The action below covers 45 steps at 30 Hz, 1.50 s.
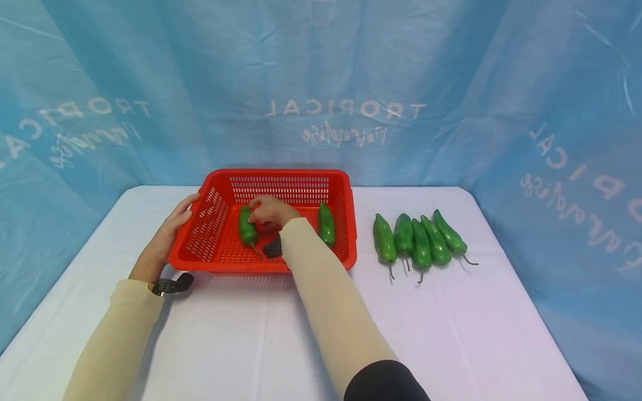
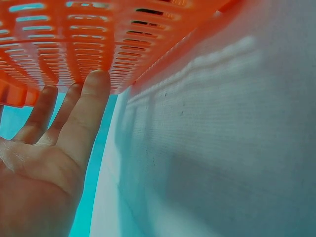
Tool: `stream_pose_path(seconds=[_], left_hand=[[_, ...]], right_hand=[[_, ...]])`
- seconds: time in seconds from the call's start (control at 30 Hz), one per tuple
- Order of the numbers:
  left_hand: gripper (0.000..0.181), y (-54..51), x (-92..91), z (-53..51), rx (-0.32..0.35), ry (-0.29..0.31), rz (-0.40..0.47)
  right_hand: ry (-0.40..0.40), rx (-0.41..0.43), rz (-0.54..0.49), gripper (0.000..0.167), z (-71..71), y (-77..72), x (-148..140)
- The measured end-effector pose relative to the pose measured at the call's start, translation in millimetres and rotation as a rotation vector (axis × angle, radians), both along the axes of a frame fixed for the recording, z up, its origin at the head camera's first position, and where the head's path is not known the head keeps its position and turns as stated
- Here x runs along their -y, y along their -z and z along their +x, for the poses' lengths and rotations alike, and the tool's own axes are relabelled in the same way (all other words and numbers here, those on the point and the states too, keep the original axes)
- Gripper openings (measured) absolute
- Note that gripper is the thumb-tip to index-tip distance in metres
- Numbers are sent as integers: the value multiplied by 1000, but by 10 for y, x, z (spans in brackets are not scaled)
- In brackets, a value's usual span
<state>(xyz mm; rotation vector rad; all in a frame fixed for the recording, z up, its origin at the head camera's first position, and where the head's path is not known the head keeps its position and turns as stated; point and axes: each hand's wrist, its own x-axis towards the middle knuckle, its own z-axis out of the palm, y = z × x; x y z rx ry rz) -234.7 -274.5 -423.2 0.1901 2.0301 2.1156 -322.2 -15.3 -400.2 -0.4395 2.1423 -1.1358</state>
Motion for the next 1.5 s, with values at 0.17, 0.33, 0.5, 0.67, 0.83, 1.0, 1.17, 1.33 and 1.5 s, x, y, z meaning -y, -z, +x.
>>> stream_pose_path(seconds=[0.17, 0.33, 0.5, 0.67, 0.83, 1.0, 1.17, 1.33, 1.5], left_hand=[[54, -10, -14, -17, -6, 0, 4], [54, -26, -23, -22, -4, -8, 3], [54, -15, -17, -9, -4, -13, 2], [54, -16, -12, 10, -6, -23, -14], [54, -22, -8, 14, -13, -17, -12], [55, -18, -5, 12, -23, -16, -30], [55, -14, -19, 18, -17, -23, -35], [55, -24, -28, 30, -14, -24, -30], [55, -19, -29, 39, -13, -31, -35]], right_hand=[[-17, 73, 22, 49, 36, -93, -11], [-5, 112, -4, 46, 60, -108, 51], [-7, 117, -22, 50, 87, -94, 145], [-6, 158, -50, 52, 104, -91, 219], [-45, 165, -54, 49, 106, -111, 240], [-164, 96, 6, 43, 113, -126, 242], [-193, 55, 5, 48, 110, -115, 252], [-176, 81, -11, 52, 99, -103, 271], [-163, 121, -42, 55, 97, -83, 291]])
